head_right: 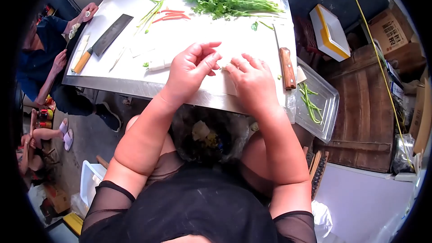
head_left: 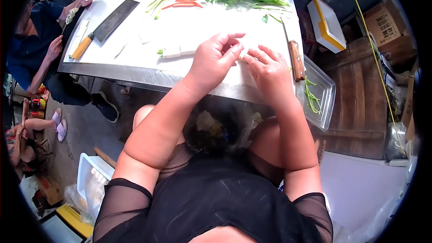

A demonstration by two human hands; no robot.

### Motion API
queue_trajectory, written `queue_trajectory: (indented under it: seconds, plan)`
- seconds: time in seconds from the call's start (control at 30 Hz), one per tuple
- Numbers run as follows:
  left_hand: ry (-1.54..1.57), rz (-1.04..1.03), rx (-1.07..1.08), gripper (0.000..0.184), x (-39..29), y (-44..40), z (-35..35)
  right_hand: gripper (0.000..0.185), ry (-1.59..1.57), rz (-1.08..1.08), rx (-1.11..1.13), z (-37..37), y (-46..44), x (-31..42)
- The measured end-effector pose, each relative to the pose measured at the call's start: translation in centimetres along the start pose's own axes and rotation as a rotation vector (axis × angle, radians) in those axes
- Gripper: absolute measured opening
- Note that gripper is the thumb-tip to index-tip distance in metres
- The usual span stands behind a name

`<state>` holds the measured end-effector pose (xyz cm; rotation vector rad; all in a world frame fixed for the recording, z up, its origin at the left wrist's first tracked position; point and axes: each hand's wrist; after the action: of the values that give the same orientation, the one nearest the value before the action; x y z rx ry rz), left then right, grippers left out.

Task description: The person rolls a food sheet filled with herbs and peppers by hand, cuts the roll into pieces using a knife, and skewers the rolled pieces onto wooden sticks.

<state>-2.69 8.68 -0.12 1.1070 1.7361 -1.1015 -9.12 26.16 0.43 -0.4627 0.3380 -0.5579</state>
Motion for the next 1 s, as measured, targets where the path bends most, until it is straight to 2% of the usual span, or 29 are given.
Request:
queue_trajectory:
  seconds: [0.03, 0.1, 0.27, 0.33, 0.47, 0.57, 0.67, 0.73, 0.77, 0.87, 1.0]
  plan:
    - [-0.003, 0.009, -0.003, 0.028, 0.2, -0.1, -0.1, 0.022, 0.021, 0.017, -0.018, -0.2, 0.3, 0.0]
    - [-0.733, -0.303, 0.140, 0.029, 0.5, -0.3, 0.0, 0.022, 0.010, 0.030, -0.023, 0.4, 0.6, 0.2]
    - [-1.001, -0.231, 0.196, 0.027, 0.9, 0.1, -0.6, 0.019, -0.096, 0.045, -0.029, 1.4, 0.9, 0.3]
    - [-1.106, -0.161, 0.282, 0.023, 0.6, 0.4, -0.6, 0.017, -0.430, -0.085, -0.043, 1.3, 0.9, 0.1]
    - [-1.061, -0.195, 0.280, 0.020, -0.1, 1.7, -0.8, 0.017, -0.455, -0.246, -0.095, -0.2, 1.1, -0.6]
    - [-1.028, -0.200, 0.262, 0.021, -0.5, 2.4, -0.6, 0.019, -0.227, -0.134, -0.064, -1.3, 1.5, -0.4]
    - [-0.988, -0.186, 0.275, 0.023, -1.1, 3.0, -0.4, 0.018, -0.236, -0.086, -0.040, -0.3, 2.1, -0.1]
    - [-0.857, -0.093, 0.193, 0.026, -1.3, 3.1, -0.5, 0.015, -0.238, -0.097, -0.030, 0.5, 2.3, 0.1]
    - [-0.865, -0.171, 0.212, 0.027, -1.0, 3.1, -0.3, 0.013, -0.250, -0.087, -0.041, 0.8, 2.5, 0.3]
    - [-0.927, -0.206, 0.313, 0.028, -1.1, 3.4, -0.1, 0.011, -0.299, -0.055, -0.046, 1.9, 2.9, 0.7]
    - [-0.995, -0.179, 0.388, 0.029, -1.4, 3.7, 0.0, 0.010, -0.429, -0.012, -0.043, 2.3, 3.2, 0.4]
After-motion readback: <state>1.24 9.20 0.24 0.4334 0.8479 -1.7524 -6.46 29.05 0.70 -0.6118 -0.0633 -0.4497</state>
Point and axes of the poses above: each hand's wrist, its own y-axis away from the middle knuckle, its own z-axis out of the back of the hand, x = y × z, and after that the axes turned 12 degrees about y, right-handed
